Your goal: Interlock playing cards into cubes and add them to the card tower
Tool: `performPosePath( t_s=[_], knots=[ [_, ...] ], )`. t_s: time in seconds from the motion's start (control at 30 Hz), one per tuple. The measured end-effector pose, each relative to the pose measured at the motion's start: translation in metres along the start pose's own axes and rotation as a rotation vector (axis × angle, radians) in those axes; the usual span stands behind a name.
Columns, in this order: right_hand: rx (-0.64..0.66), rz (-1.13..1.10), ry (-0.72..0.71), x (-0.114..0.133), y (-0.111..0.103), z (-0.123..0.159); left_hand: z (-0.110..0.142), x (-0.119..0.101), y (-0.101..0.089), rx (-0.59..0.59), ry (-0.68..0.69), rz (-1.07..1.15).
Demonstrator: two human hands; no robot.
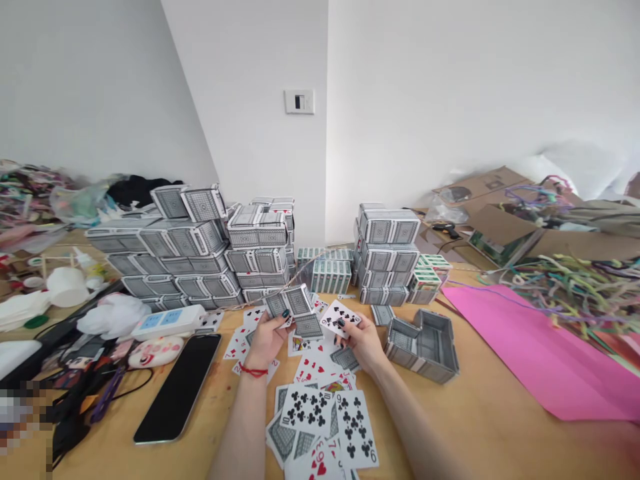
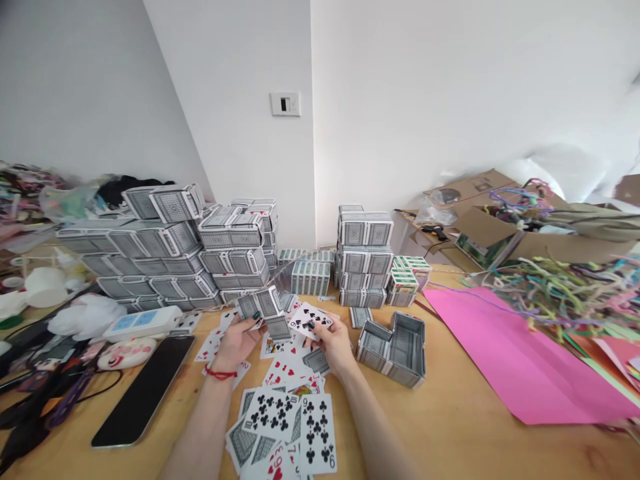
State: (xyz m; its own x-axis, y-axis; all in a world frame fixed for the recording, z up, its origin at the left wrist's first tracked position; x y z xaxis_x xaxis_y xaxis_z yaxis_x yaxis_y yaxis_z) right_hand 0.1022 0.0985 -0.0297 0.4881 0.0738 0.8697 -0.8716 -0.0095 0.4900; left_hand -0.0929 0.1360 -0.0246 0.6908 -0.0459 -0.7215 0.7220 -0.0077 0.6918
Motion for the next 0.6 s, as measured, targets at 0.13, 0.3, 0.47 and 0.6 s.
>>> performPosePath(
  t_s=[0.13, 0.3, 0.47, 0.6],
  knots=[
    [0.018, -0.007, -0.023, 0.0012, -0.0009, -0.0001, 0.0012, -0.0013, 0.0021, -0.005, 0.014, -0.004],
    [0.019, 0.043, -0.035, 0.0015, -0.0008, 0.0003, 0.0014, -0.0022, 0.0033, -0.003, 0.024, -0.025],
    [-0.011, 0.144, -0.066, 0.0011, -0.0033, -0.0005, -0.0009, -0.0019, 0.0014, -0.01, 0.064, -0.065],
    [-0.024, 0.252, -0.085, 0.0021, -0.005, -0.0012, -0.0013, -0.0029, 0.0039, -0.004, 0.114, -0.112]
  ],
)
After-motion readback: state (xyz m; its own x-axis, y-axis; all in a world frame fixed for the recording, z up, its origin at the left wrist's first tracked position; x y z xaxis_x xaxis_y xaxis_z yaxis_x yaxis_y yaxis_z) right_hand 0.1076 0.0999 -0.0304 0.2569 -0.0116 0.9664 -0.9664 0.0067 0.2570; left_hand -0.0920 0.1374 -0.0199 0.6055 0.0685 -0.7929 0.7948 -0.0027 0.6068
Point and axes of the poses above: each hand's wrist, its own z-axis away from the middle knuckle, its own y-axis out of the palm, x = y × z, the point moved 2 cm from there along -z, towards the middle knuckle, and after that the axes turned 5 degrees about y, right-handed, at the moved point
